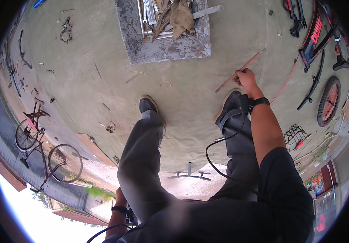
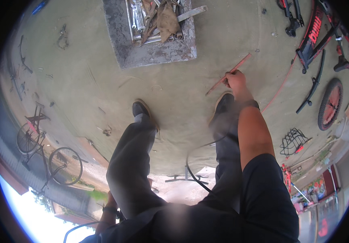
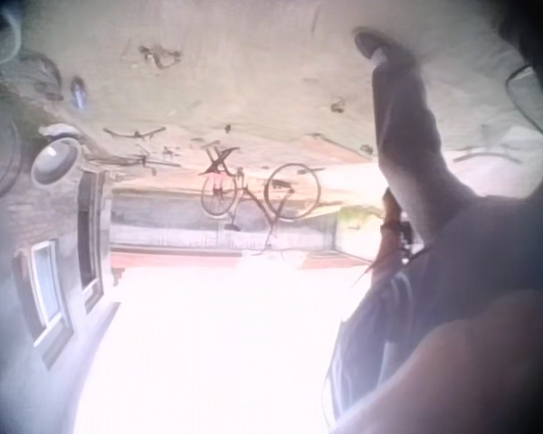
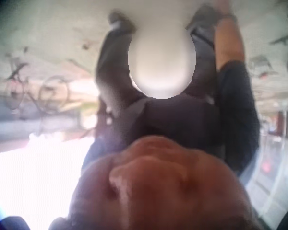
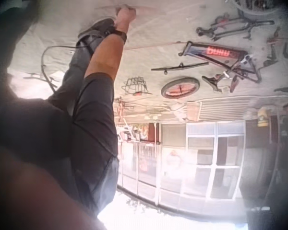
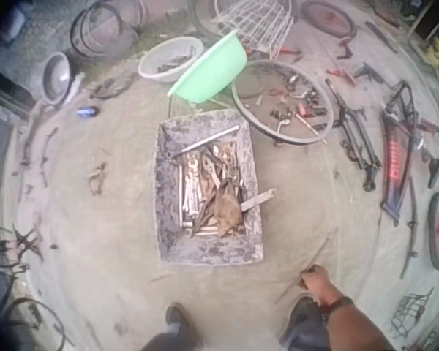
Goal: The person removes the bicycle chain and chainring, then reattaches the chainring to the crankset. They later use a hammer and metal rod to tap the crank arm area, likely to seat or adjust the crank assembly.
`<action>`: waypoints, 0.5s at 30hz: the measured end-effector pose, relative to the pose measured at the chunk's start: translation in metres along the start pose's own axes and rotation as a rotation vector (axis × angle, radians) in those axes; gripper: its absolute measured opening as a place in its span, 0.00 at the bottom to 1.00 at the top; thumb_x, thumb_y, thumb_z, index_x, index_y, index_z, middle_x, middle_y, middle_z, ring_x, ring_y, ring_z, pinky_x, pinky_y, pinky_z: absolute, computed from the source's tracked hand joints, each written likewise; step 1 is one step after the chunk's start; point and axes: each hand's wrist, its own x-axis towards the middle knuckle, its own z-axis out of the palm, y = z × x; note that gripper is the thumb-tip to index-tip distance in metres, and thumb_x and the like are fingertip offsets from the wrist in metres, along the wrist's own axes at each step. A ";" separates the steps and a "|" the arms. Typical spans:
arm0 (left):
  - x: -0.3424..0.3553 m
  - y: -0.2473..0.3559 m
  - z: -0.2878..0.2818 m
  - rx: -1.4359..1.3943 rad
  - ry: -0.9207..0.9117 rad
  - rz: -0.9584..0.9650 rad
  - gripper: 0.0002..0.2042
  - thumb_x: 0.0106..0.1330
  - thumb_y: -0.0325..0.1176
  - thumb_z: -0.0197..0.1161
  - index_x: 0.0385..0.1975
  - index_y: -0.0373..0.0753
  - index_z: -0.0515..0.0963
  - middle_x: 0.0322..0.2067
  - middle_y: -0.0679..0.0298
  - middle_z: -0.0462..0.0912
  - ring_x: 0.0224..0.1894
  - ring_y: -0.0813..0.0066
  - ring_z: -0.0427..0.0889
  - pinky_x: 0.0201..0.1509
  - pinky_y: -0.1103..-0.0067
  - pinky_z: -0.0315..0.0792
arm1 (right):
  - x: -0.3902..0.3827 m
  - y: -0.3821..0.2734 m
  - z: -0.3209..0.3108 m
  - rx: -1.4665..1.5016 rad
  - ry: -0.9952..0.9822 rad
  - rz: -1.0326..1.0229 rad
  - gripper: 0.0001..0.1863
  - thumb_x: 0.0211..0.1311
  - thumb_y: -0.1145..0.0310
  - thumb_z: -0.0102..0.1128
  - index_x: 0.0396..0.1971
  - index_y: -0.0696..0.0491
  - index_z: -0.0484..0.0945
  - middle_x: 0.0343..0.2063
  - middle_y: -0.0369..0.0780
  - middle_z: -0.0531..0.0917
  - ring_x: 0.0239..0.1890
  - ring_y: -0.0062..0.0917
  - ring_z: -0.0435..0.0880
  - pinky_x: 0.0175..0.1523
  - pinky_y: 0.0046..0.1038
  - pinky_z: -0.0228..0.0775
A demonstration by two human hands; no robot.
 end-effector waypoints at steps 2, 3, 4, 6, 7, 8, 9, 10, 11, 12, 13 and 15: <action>-0.015 0.020 0.000 0.317 -0.051 0.009 0.13 0.68 0.40 0.62 0.37 0.34 0.84 0.34 0.47 0.87 0.40 0.49 0.88 0.43 0.63 0.80 | -0.043 -0.009 0.003 0.043 -0.048 -0.015 0.04 0.70 0.73 0.54 0.40 0.55 0.77 0.33 0.39 0.85 0.30 0.23 0.86 0.31 0.24 0.74; -0.028 0.029 -0.002 0.490 -0.063 0.077 0.14 0.67 0.40 0.62 0.37 0.32 0.84 0.35 0.45 0.87 0.41 0.48 0.87 0.44 0.62 0.80 | -0.064 -0.015 0.004 0.043 -0.075 -0.034 0.04 0.69 0.73 0.54 0.40 0.54 0.76 0.33 0.39 0.85 0.31 0.23 0.86 0.31 0.24 0.74; -0.039 0.038 -0.001 0.450 -0.027 0.048 0.15 0.66 0.39 0.64 0.37 0.30 0.84 0.34 0.46 0.87 0.38 0.50 0.88 0.42 0.63 0.79 | -0.084 -0.023 0.006 0.056 -0.108 -0.051 0.04 0.69 0.74 0.54 0.40 0.53 0.76 0.34 0.38 0.84 0.32 0.22 0.86 0.32 0.24 0.74; -0.062 0.046 -0.005 0.201 -0.073 -0.073 0.16 0.65 0.40 0.67 0.38 0.29 0.84 0.34 0.47 0.87 0.36 0.52 0.87 0.41 0.64 0.79 | -0.127 -0.039 0.010 0.060 -0.155 -0.059 0.03 0.69 0.73 0.56 0.40 0.51 0.75 0.34 0.36 0.85 0.33 0.21 0.86 0.34 0.24 0.76; -0.071 0.047 -0.006 0.074 -0.094 -0.121 0.17 0.64 0.41 0.68 0.38 0.29 0.83 0.33 0.47 0.87 0.35 0.53 0.87 0.41 0.65 0.79 | -0.148 -0.049 0.012 0.052 -0.185 -0.088 0.03 0.69 0.73 0.57 0.40 0.51 0.75 0.35 0.36 0.85 0.33 0.21 0.86 0.34 0.23 0.76; -0.080 0.045 -0.008 0.006 -0.113 -0.160 0.16 0.64 0.40 0.69 0.37 0.30 0.84 0.32 0.51 0.88 0.32 0.58 0.86 0.39 0.67 0.78 | -0.171 -0.060 0.017 0.043 -0.196 -0.094 0.03 0.69 0.73 0.58 0.40 0.51 0.76 0.35 0.36 0.85 0.33 0.21 0.86 0.35 0.23 0.77; -0.088 0.043 -0.010 0.055 -0.100 -0.096 0.15 0.63 0.39 0.69 0.37 0.30 0.84 0.30 0.52 0.87 0.31 0.61 0.86 0.38 0.69 0.78 | -0.195 -0.072 0.020 0.034 -0.207 -0.100 0.04 0.69 0.72 0.59 0.40 0.51 0.76 0.35 0.35 0.85 0.33 0.21 0.86 0.36 0.23 0.78; -0.093 0.039 -0.013 0.063 -0.116 -0.034 0.15 0.63 0.39 0.69 0.37 0.30 0.84 0.30 0.53 0.87 0.31 0.61 0.86 0.37 0.68 0.78 | -0.218 -0.086 0.024 -0.005 -0.248 -0.122 0.04 0.70 0.69 0.60 0.41 0.51 0.76 0.35 0.35 0.85 0.34 0.21 0.86 0.38 0.23 0.79; -0.097 0.035 -0.016 0.100 -0.126 -0.011 0.16 0.63 0.40 0.69 0.37 0.30 0.84 0.29 0.54 0.87 0.31 0.62 0.86 0.37 0.68 0.78 | -0.241 -0.101 0.030 -0.017 -0.230 -0.112 0.05 0.71 0.68 0.59 0.41 0.51 0.76 0.35 0.35 0.85 0.34 0.21 0.86 0.38 0.23 0.80; -0.105 0.030 -0.019 -0.110 -0.125 0.031 0.17 0.63 0.41 0.69 0.36 0.30 0.84 0.28 0.54 0.87 0.31 0.63 0.85 0.38 0.68 0.77 | -0.265 -0.115 0.038 -0.030 -0.212 -0.104 0.05 0.72 0.67 0.59 0.42 0.51 0.76 0.35 0.36 0.85 0.34 0.21 0.86 0.38 0.23 0.80; -0.108 0.026 -0.023 -0.117 -0.124 0.047 0.17 0.64 0.41 0.69 0.36 0.30 0.84 0.28 0.54 0.87 0.31 0.64 0.85 0.38 0.68 0.77 | -0.289 -0.130 0.046 -0.026 -0.209 -0.095 0.05 0.72 0.67 0.58 0.42 0.51 0.76 0.35 0.36 0.85 0.34 0.22 0.87 0.38 0.24 0.80; -0.115 0.018 -0.034 -0.130 -0.120 0.076 0.17 0.64 0.42 0.68 0.36 0.29 0.84 0.28 0.55 0.87 0.31 0.65 0.84 0.38 0.69 0.76 | -0.336 -0.163 0.064 -0.112 -0.201 -0.134 0.08 0.74 0.64 0.58 0.44 0.52 0.76 0.36 0.36 0.85 0.34 0.23 0.87 0.39 0.25 0.81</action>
